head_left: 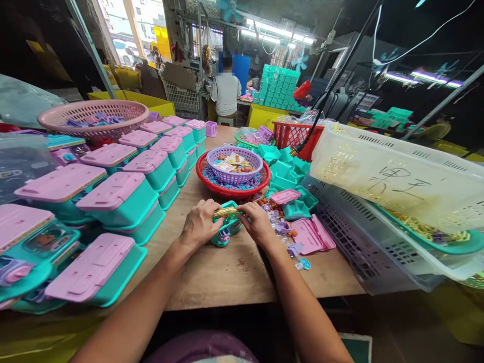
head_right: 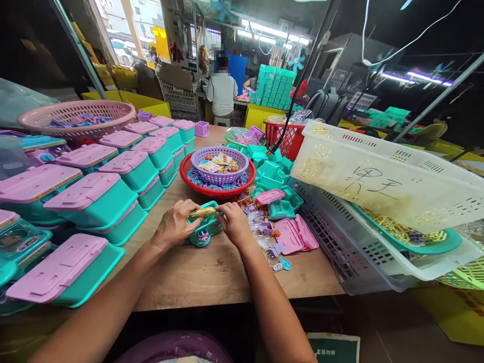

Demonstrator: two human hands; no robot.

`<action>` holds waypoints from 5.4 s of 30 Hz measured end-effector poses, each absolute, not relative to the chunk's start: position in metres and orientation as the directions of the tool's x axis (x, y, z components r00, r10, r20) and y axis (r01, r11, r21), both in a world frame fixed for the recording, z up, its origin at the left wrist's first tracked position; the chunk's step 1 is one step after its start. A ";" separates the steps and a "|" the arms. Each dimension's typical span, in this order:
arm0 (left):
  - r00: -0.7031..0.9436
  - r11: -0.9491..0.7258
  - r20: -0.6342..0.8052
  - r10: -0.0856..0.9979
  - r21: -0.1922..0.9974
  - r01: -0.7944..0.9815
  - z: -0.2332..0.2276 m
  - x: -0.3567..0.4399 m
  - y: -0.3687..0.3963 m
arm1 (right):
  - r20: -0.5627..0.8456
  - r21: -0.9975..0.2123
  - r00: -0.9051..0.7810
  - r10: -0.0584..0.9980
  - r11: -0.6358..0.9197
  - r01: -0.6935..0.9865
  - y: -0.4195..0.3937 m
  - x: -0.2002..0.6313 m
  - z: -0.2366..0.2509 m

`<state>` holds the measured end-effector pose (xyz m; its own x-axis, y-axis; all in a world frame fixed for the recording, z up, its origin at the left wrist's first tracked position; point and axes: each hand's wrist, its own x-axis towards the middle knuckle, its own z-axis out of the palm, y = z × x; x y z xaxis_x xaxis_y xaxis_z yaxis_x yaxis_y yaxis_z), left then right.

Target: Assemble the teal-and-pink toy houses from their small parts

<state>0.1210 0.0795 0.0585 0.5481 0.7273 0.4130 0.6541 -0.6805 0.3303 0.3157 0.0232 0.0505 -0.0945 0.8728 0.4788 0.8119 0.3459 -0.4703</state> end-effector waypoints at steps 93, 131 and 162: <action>0.096 -0.059 0.068 0.993 0.993 -0.099 0.006 0.158 0.070 | 0.237 -0.275 -0.507 0.829 0.557 0.783 0.075 0.296 0.070; 0.092 -0.460 0.458 0.884 0.821 0.337 0.007 0.137 0.030 | 0.140 -0.593 0.121 0.983 -0.014 0.805 0.067 0.283 0.060; -0.048 -0.499 0.548 0.835 0.791 0.355 0.056 -0.067 -0.055 | 0.133 -0.978 -0.219 0.967 0.164 0.128 -0.068 0.110 0.103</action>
